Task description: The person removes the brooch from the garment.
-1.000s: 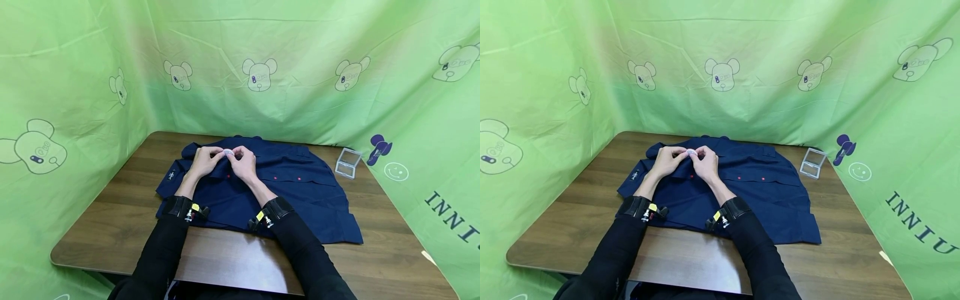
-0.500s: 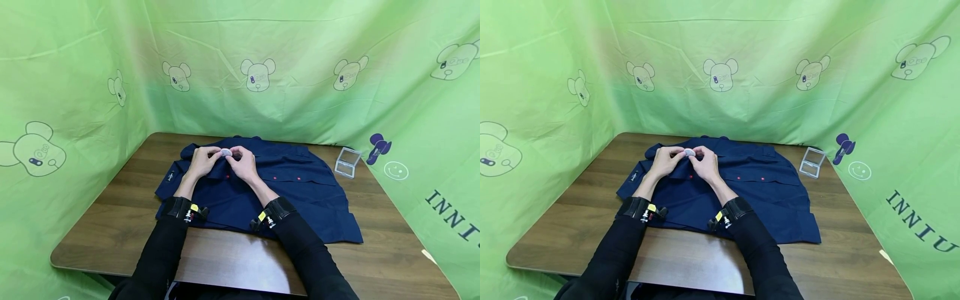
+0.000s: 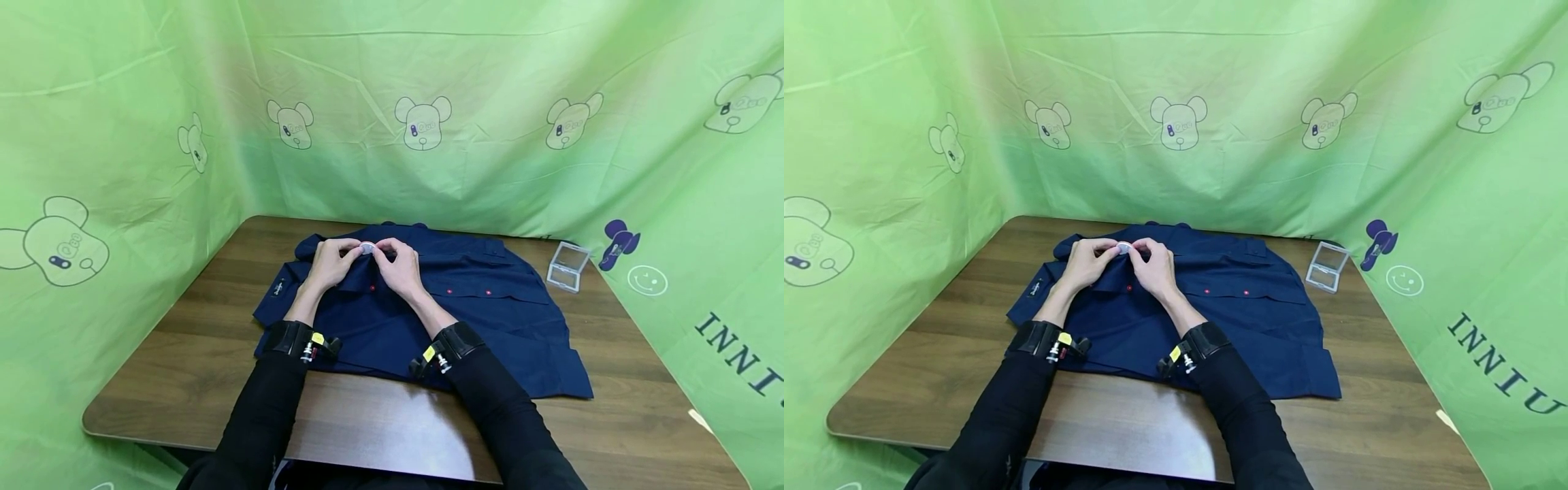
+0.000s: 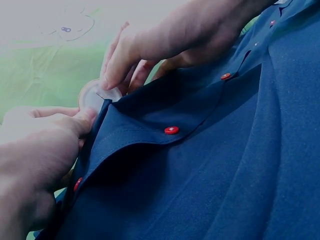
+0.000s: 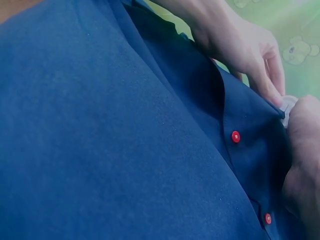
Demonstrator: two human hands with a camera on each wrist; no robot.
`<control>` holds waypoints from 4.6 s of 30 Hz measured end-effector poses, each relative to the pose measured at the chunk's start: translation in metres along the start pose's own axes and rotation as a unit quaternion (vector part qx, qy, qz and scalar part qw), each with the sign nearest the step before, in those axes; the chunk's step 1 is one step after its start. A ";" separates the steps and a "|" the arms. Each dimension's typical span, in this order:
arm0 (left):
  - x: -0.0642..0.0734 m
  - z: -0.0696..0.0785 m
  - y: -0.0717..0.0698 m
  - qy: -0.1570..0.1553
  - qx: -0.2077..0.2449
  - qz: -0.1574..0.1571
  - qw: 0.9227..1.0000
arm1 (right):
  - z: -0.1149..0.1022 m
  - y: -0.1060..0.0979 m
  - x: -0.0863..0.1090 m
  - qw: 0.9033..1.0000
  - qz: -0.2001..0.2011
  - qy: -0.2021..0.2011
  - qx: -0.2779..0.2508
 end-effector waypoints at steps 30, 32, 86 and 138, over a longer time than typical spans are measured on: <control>0.014 0.016 -0.003 0.006 -0.001 -0.014 1.000 | 0.001 0.000 0.003 0.999 -0.025 -0.007 0.023; 0.009 0.003 0.001 0.013 0.002 -0.011 1.000 | 0.001 0.000 0.003 0.999 -0.026 -0.008 0.029; 0.018 0.030 -0.009 -0.027 -0.038 -0.051 0.998 | 0.032 0.009 0.005 0.996 0.056 -0.050 0.040; 0.023 0.025 -0.011 -0.046 -0.141 -0.069 0.987 | 0.016 -0.029 0.007 0.997 0.058 0.033 0.038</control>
Point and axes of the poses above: each hand's wrist, its own x-axis away from the middle knuckle, its own y-axis out of the palm, z = x × y, the point moved 6 cm from there along -x, towards the middle knuckle, and after that the axes turned 9 degrees about -y, right-handed, at the moved point
